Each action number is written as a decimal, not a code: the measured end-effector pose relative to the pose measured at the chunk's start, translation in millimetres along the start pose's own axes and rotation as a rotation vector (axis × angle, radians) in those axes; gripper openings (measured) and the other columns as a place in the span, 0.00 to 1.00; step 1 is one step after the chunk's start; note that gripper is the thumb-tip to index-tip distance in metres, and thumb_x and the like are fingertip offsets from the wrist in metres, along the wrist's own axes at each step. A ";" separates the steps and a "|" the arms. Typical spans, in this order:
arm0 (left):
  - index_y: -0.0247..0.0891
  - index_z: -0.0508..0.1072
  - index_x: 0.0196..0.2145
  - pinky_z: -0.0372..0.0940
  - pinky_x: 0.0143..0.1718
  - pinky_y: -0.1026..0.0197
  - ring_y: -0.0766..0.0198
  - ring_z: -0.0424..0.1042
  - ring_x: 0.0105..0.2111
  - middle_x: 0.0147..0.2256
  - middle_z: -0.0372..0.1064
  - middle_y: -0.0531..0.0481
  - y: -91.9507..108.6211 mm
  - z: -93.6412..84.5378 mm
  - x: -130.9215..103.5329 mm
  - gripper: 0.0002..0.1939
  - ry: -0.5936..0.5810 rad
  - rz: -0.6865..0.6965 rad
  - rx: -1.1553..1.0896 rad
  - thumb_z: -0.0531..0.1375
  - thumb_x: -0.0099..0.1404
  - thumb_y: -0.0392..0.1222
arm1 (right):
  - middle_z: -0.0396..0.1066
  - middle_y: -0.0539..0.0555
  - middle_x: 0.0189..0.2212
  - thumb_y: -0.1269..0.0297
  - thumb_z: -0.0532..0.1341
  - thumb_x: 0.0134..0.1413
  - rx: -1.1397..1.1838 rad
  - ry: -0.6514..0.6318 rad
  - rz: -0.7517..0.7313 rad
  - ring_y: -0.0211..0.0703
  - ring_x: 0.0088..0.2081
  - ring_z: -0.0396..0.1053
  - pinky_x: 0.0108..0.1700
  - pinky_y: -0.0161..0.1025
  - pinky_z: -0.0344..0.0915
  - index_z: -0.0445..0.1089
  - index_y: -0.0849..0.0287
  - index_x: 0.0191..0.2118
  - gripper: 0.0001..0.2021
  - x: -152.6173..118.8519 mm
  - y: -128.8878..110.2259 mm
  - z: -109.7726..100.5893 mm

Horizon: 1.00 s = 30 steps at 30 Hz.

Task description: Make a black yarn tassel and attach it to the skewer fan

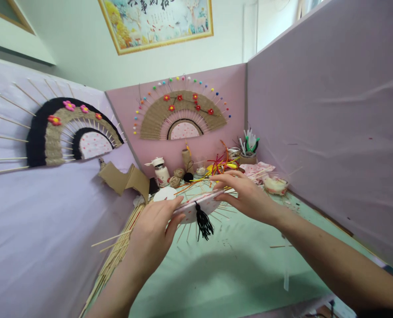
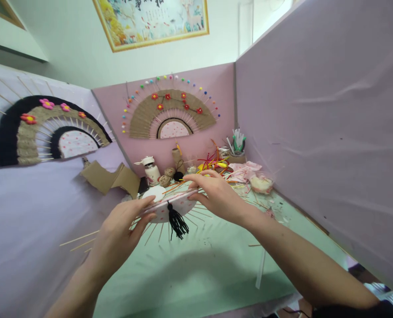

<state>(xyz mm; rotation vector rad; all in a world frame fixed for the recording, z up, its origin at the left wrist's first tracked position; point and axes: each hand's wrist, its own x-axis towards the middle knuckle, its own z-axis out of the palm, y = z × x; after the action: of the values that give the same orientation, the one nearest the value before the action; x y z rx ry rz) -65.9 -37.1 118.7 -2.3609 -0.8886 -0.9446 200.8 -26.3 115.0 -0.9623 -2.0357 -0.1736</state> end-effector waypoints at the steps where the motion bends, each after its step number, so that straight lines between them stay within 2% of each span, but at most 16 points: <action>1: 0.37 0.69 0.51 0.68 0.42 0.56 0.57 0.74 0.41 0.43 0.76 0.45 -0.6 -2.7 3.4 0.15 -0.022 -0.017 -0.010 0.57 0.68 0.42 | 0.79 0.52 0.38 0.68 0.63 0.56 0.001 0.002 0.006 0.47 0.47 0.73 0.54 0.51 0.65 0.65 0.54 0.54 0.20 1.1 -0.3 -0.7; 6: 0.39 0.71 0.48 0.68 0.38 0.60 0.61 0.76 0.39 0.41 0.77 0.49 -0.6 -9.5 18.4 0.11 -0.086 -0.071 -0.119 0.53 0.70 0.39 | 0.79 0.51 0.38 0.69 0.64 0.56 0.008 -0.003 -0.001 0.45 0.45 0.74 0.57 0.52 0.63 0.65 0.55 0.53 0.19 3.4 -2.1 -3.1; 10: 0.39 0.73 0.46 0.68 0.37 0.61 0.63 0.76 0.37 0.38 0.78 0.51 0.9 -8.2 23.2 0.11 -0.086 -0.088 -0.158 0.54 0.69 0.36 | 0.79 0.50 0.38 0.69 0.63 0.56 -0.005 -0.013 0.008 0.46 0.45 0.75 0.57 0.52 0.63 0.65 0.54 0.53 0.19 1.8 -2.1 -4.1; 16: 0.37 0.74 0.45 0.68 0.39 0.60 0.62 0.74 0.38 0.38 0.77 0.48 -0.5 -8.0 21.3 0.11 -0.011 0.031 -0.103 0.54 0.69 0.35 | 0.79 0.50 0.38 0.69 0.63 0.57 0.009 -0.017 0.030 0.46 0.44 0.74 0.57 0.52 0.62 0.65 0.53 0.53 0.18 -2.6 -0.6 -4.2; 20: 0.38 0.75 0.44 0.68 0.40 0.60 0.62 0.73 0.39 0.40 0.75 0.47 2.7 -13.0 20.2 0.12 -0.017 0.076 -0.086 0.53 0.69 0.32 | 0.79 0.50 0.38 0.69 0.63 0.57 0.016 -0.012 0.039 0.46 0.45 0.74 0.58 0.53 0.62 0.65 0.54 0.53 0.19 -3.8 -0.7 -3.8; 25: 0.37 0.73 0.48 0.69 0.42 0.57 0.60 0.73 0.43 0.45 0.73 0.44 10.3 -17.5 21.6 0.12 -0.122 0.087 -0.097 0.54 0.68 0.36 | 0.79 0.50 0.37 0.69 0.63 0.56 0.012 -0.001 0.038 0.45 0.45 0.74 0.58 0.52 0.63 0.66 0.54 0.53 0.18 -2.5 -4.4 -5.7; 30: 0.36 0.67 0.55 0.70 0.45 0.52 0.54 0.72 0.48 0.51 0.71 0.39 11.7 -10.0 23.7 0.20 -0.188 0.154 -0.026 0.57 0.67 0.44 | 0.79 0.50 0.38 0.69 0.63 0.56 0.003 -0.010 0.024 0.46 0.46 0.74 0.57 0.53 0.63 0.66 0.53 0.53 0.18 -4.2 -7.3 -8.4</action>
<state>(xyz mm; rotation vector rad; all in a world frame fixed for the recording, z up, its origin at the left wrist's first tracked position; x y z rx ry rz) -48.9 -41.8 140.7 -2.5301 -0.7531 -0.6864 202.6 -37.4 118.7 -0.9869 -2.0320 -0.1530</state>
